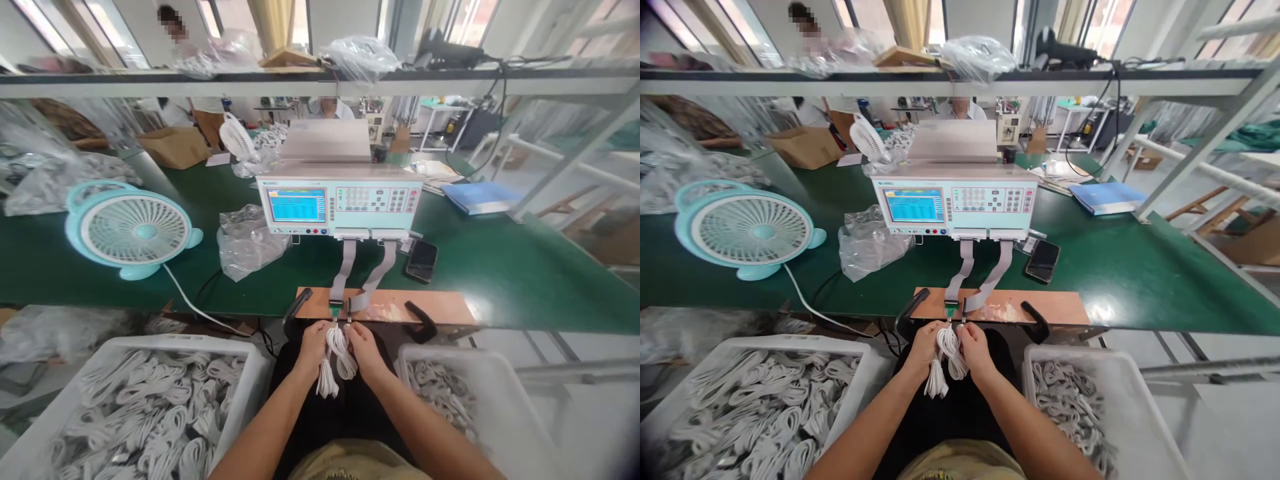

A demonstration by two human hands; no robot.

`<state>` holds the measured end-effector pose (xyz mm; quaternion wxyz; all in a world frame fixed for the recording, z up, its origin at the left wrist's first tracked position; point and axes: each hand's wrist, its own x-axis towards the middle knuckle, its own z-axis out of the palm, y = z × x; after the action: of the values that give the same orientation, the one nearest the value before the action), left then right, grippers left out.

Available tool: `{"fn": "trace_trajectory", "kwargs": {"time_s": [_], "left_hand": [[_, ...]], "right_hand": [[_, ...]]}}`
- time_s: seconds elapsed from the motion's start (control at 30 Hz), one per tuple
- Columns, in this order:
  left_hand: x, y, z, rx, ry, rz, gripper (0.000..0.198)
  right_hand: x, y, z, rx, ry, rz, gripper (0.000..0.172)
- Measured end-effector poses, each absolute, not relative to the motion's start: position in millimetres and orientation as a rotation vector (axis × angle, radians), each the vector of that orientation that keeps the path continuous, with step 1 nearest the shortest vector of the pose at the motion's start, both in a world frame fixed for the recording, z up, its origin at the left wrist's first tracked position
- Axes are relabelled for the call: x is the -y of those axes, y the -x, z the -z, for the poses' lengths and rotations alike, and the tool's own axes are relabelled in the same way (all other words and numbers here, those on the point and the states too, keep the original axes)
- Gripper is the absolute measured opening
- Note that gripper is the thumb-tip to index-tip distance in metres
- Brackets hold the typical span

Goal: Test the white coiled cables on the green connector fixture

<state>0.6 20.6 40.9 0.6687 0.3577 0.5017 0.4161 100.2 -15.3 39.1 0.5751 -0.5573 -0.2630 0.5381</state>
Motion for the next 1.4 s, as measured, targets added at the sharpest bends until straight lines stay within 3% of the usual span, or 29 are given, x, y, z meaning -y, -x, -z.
{"fn": "trace_trajectory", "kwargs": {"time_s": [0.23,0.37,0.57,0.73,0.9,1.1,1.27,1.4], "left_hand": [[11.2,13.7,-49.6,-0.893,-0.462,-0.743,0.027],[11.3,14.7,-43.6,-0.799,-0.210,-0.694,0.021],[13.3,-1.5,-31.0,-0.786,-0.068,-0.656,0.016],[19.6,-2.0,-30.0,-0.888,-0.073,-0.649,0.013],[20.4,2.9,-26.7,-0.902,-0.079,-0.749,0.013],[31.5,-4.8,-28.4,-1.043,-0.290,-0.789,0.022],[28.0,5.7,-39.8,-1.032,-0.756,-0.956,0.026],[9.9,11.2,-43.7,-0.986,-1.043,-0.843,0.021]], "right_hand": [[72.2,-182.3,-59.5,1.336,1.667,-1.243,0.024],[100.6,-219.3,-60.6,1.776,2.066,-0.577,0.012],[99.5,-149.2,-59.4,2.133,1.243,-0.584,0.032],[83.4,-126.2,-60.3,2.161,0.971,-0.425,0.022],[81.4,-125.1,-59.3,2.202,0.879,-0.555,0.029],[79.8,-115.8,-51.2,1.813,1.092,-0.724,0.009],[56.3,-126.6,-41.9,1.359,1.357,-0.979,0.018],[33.8,-132.6,-29.7,1.285,1.435,-0.953,0.020]]}}
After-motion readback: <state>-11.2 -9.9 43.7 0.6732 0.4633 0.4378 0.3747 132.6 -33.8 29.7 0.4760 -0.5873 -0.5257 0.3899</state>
